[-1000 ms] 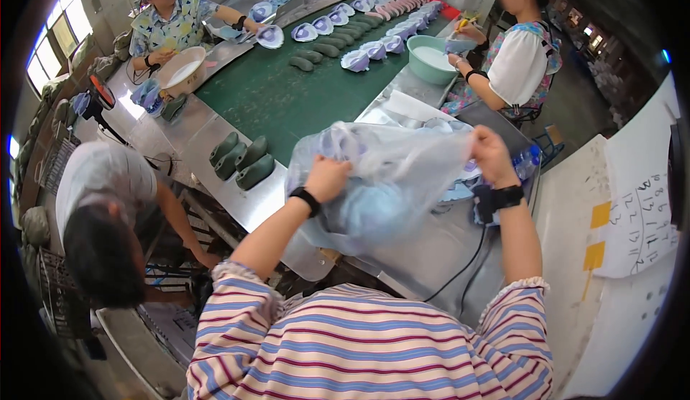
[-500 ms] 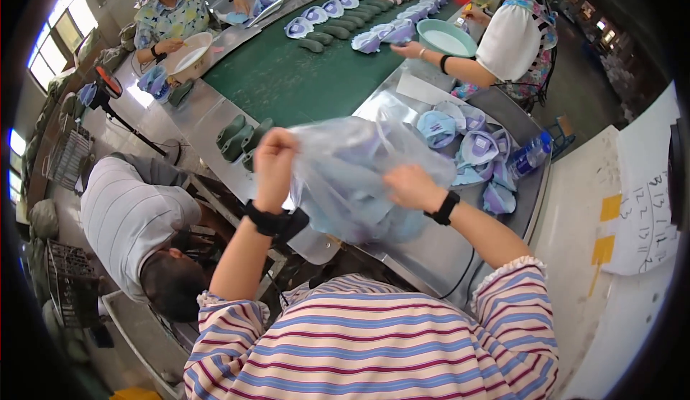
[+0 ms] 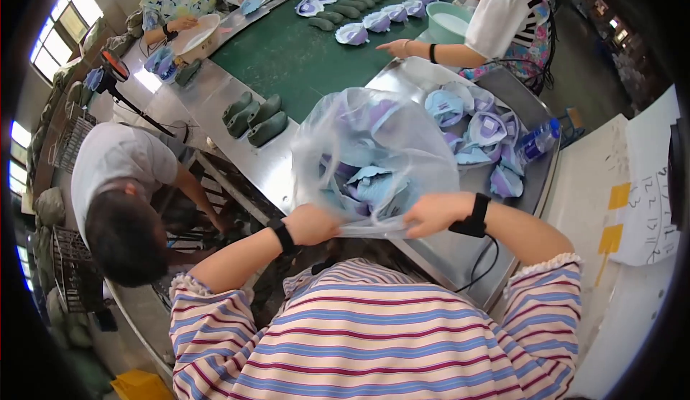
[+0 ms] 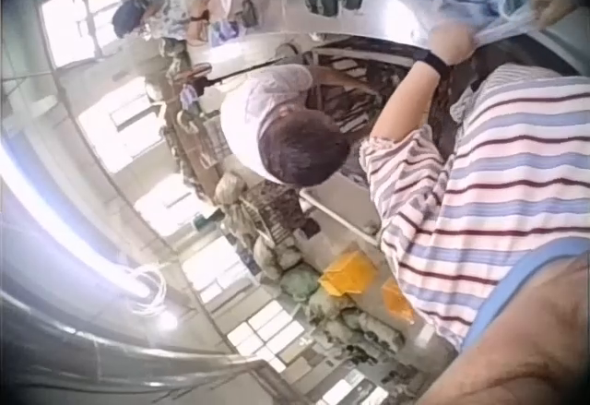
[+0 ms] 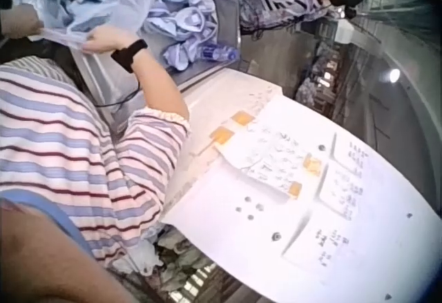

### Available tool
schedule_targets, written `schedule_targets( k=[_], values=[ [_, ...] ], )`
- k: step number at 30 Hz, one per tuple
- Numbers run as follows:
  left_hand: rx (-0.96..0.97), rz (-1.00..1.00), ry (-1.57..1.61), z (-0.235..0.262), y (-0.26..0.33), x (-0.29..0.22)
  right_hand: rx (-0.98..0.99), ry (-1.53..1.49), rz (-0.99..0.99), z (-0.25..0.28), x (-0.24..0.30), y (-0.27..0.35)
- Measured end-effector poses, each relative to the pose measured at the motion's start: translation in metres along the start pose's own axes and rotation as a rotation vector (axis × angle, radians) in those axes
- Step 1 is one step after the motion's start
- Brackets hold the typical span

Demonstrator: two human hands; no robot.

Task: Packing finished shoe uppers into plastic bags and organizing them on a workbench.

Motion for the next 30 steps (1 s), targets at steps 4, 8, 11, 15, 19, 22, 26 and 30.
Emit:
schedule_targets(
  k=[4,8,11,15,19,22,26,30],
  values=[
    [-0.127,0.057,-0.152,-0.099,0.017,0.047,0.126,-0.767,-0.288,-0.095,-0.137,-0.001],
    [-0.138,0.204,0.109,-0.073,-0.012,0.051,-0.057,-0.227,-0.356,-0.089,-0.143,-0.016],
    [-0.294,0.284,0.373,0.007,-0.022,0.04,-0.155,-0.129,-0.424,-0.065,-0.129,-0.007],
    [-0.759,-0.112,0.223,0.054,-0.057,-0.023,-0.321,0.041,-0.785,-0.027,-0.16,0.034],
    [-0.524,-0.183,0.089,0.042,-0.107,-0.051,-0.202,0.355,-0.774,-0.05,-0.18,0.05],
    [-0.127,0.023,0.203,0.045,-0.114,-0.024,-0.586,0.048,-0.416,-0.005,-0.1,0.035],
    [-0.345,0.039,0.788,0.03,-0.136,0.031,-0.502,-0.441,-0.285,0.006,-0.099,0.001],
    [0.002,0.06,0.573,0.013,-0.137,0.038,-0.352,-0.241,-0.528,-0.054,-0.15,-0.05]
  ],
)
Point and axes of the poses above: each hand's wrist, its own y-axis away from the middle knuckle, its own z-axis out of the back of the hand, x = y × z, the point moved 6 cm from there along -y, towards the middle knuckle, and after that the axes turned 1 degree about -y, right-handed, at the moved point
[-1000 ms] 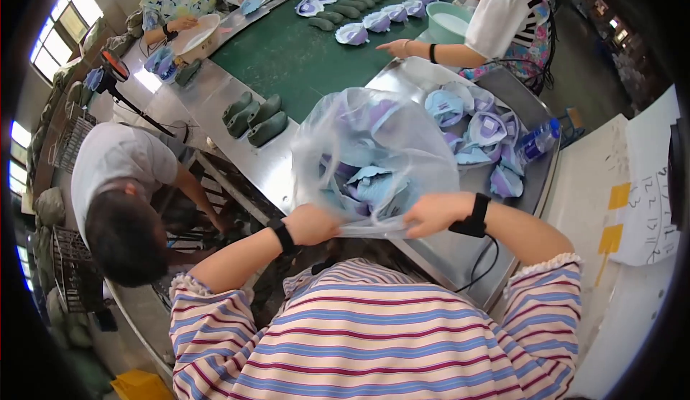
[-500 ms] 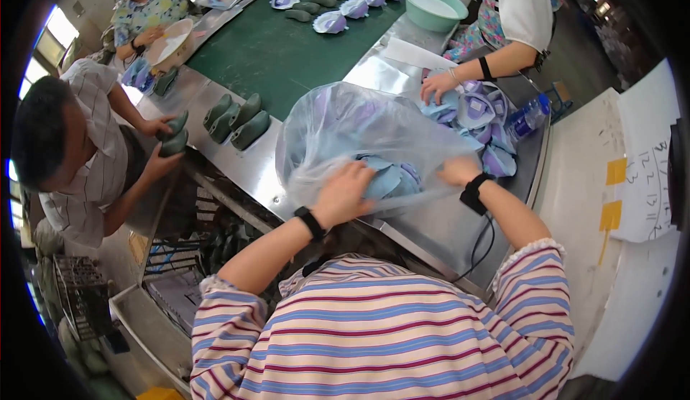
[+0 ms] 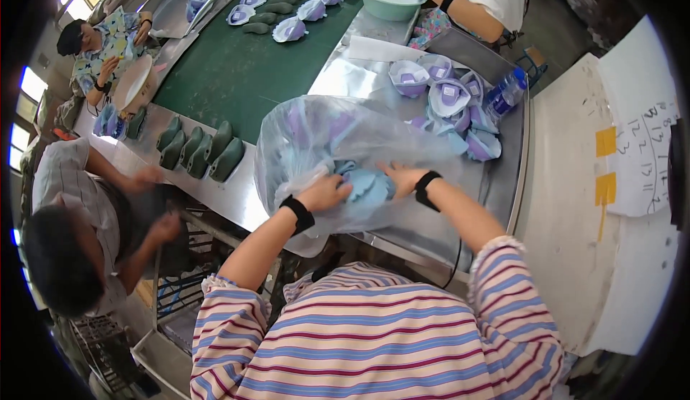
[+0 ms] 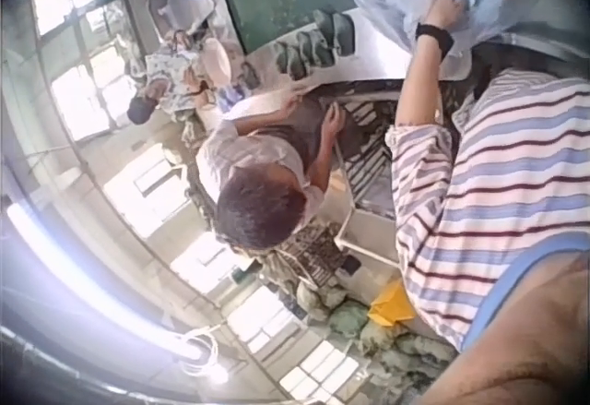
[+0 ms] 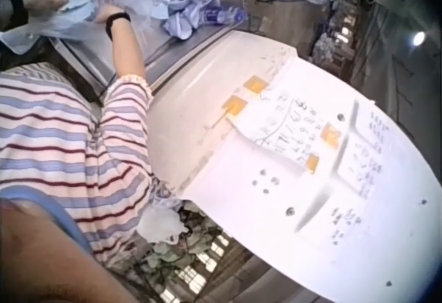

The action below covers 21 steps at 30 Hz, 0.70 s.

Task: Packing finished shoe uppers into plastic bags and organizing them on a workbench.

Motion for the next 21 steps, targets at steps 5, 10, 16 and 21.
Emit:
schedule_targets(
  k=[5,10,16,21],
  values=[
    [0.019,-0.129,0.45,-0.003,0.016,0.007,-0.054,-0.267,0.237,0.013,0.015,0.004],
    [-0.227,0.044,1.183,0.005,0.044,0.012,-0.43,-0.363,0.282,0.088,0.053,0.068],
    [-0.14,-0.361,0.863,0.099,0.071,-0.071,-0.652,-0.216,0.462,0.172,0.094,0.136],
    [-0.103,-0.689,-0.387,0.105,0.08,-0.151,-0.569,-0.119,0.61,0.176,0.128,0.133]
  ],
)
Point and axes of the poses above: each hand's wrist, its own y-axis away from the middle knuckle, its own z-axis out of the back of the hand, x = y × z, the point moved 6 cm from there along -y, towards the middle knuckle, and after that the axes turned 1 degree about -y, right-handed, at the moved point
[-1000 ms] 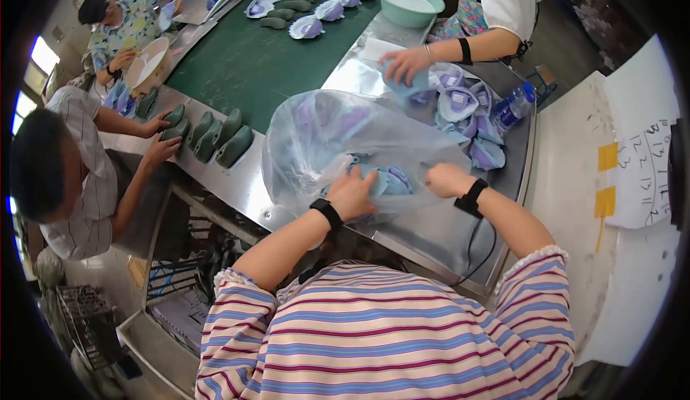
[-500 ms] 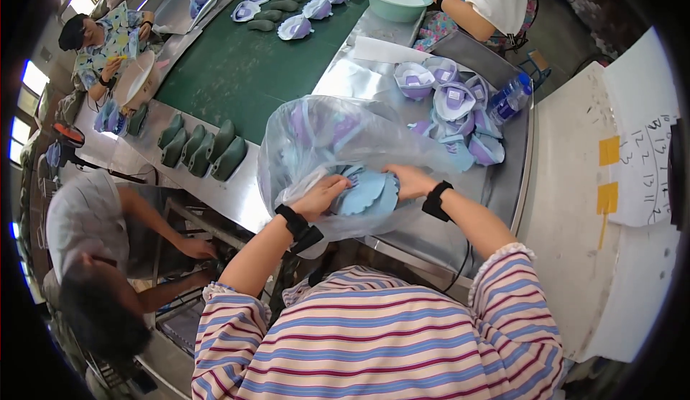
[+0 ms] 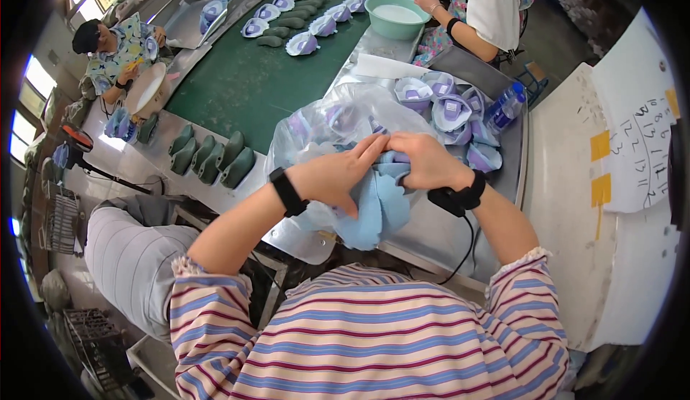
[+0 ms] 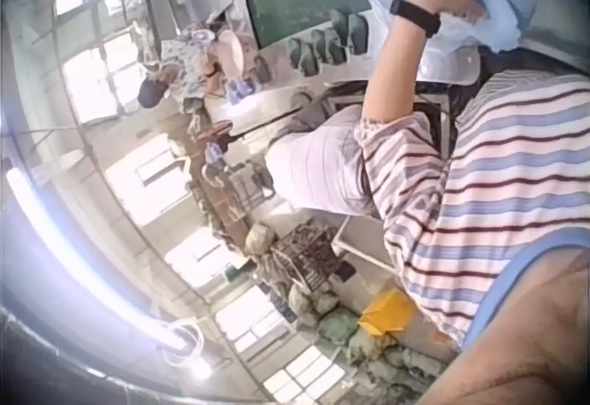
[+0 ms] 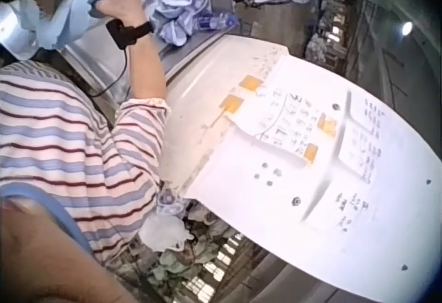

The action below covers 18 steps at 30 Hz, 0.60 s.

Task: Packing finished shoe uppers into plastic bags and organizing them on a workbench.

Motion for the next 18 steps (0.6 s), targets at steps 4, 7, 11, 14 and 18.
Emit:
schedule_targets(
  k=[4,7,11,14,18],
  values=[
    [0.057,0.272,0.239,-0.015,0.012,0.029,-0.148,-0.225,-0.134,0.005,-0.022,0.007],
    [-0.12,0.131,0.3,-0.033,0.039,0.038,-0.209,-0.43,-0.305,0.01,-0.051,0.013],
    [-0.241,0.241,0.666,-0.047,0.049,0.041,-0.265,-0.654,-0.365,0.017,-0.066,0.012],
    [-0.293,0.17,0.569,-0.043,0.04,0.024,-0.187,-0.685,-0.4,0.002,-0.06,0.004],
    [-0.488,0.195,0.427,-0.021,0.048,0.019,-0.313,-0.426,-0.442,0.018,-0.068,0.014]
  ],
)
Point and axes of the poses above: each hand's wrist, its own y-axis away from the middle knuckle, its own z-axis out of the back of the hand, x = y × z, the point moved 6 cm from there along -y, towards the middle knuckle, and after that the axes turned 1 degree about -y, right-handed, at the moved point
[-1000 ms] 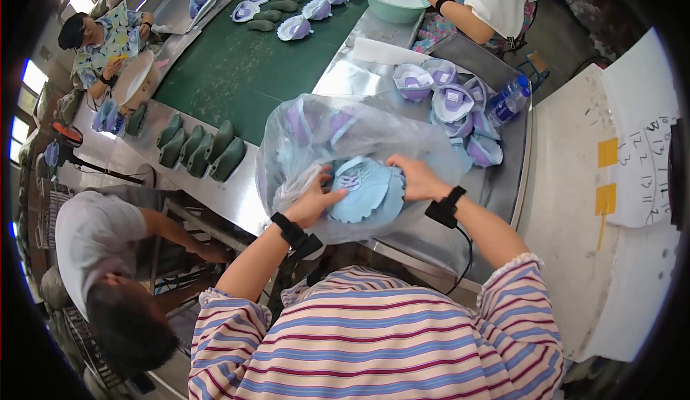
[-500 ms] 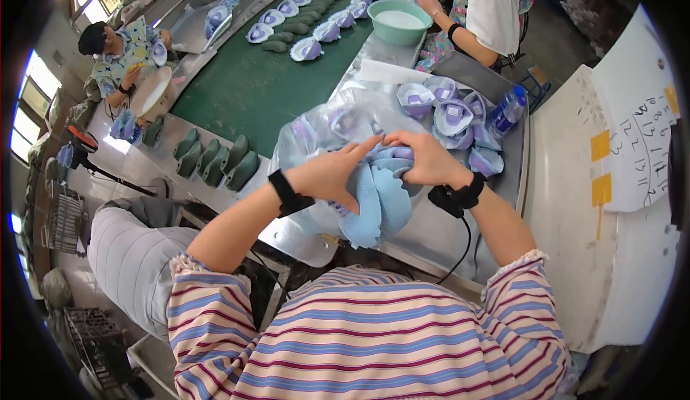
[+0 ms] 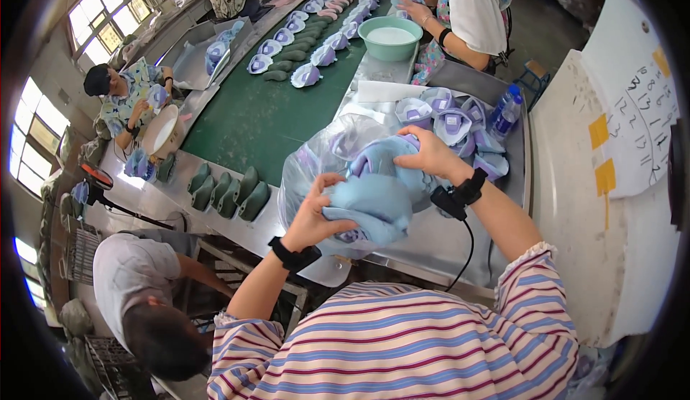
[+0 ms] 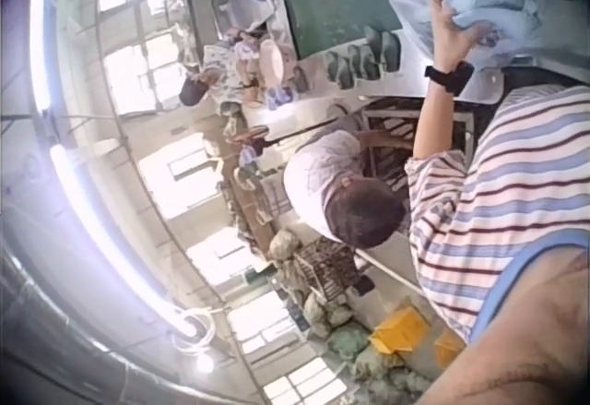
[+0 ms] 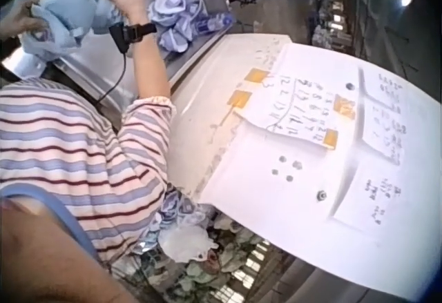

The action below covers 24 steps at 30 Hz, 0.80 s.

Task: Packing finished shoe uppers into plastic bags and organizing them on a workbench.

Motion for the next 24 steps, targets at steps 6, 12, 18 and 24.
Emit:
schedule_targets(
  k=[6,12,18,24],
  values=[
    [0.176,-0.151,0.415,0.022,-0.031,-0.008,0.322,0.414,0.328,-0.034,0.079,-0.003],
    [0.222,0.019,0.642,0.007,-0.041,0.003,0.415,0.213,0.462,-0.031,0.084,-0.028],
    [-0.023,-0.135,0.444,-0.005,-0.037,-0.009,0.472,0.329,0.457,-0.044,0.098,-0.037],
    [-0.033,-0.118,0.359,0.016,-0.036,-0.01,0.405,0.529,0.702,-0.055,0.156,-0.041]
  ],
)
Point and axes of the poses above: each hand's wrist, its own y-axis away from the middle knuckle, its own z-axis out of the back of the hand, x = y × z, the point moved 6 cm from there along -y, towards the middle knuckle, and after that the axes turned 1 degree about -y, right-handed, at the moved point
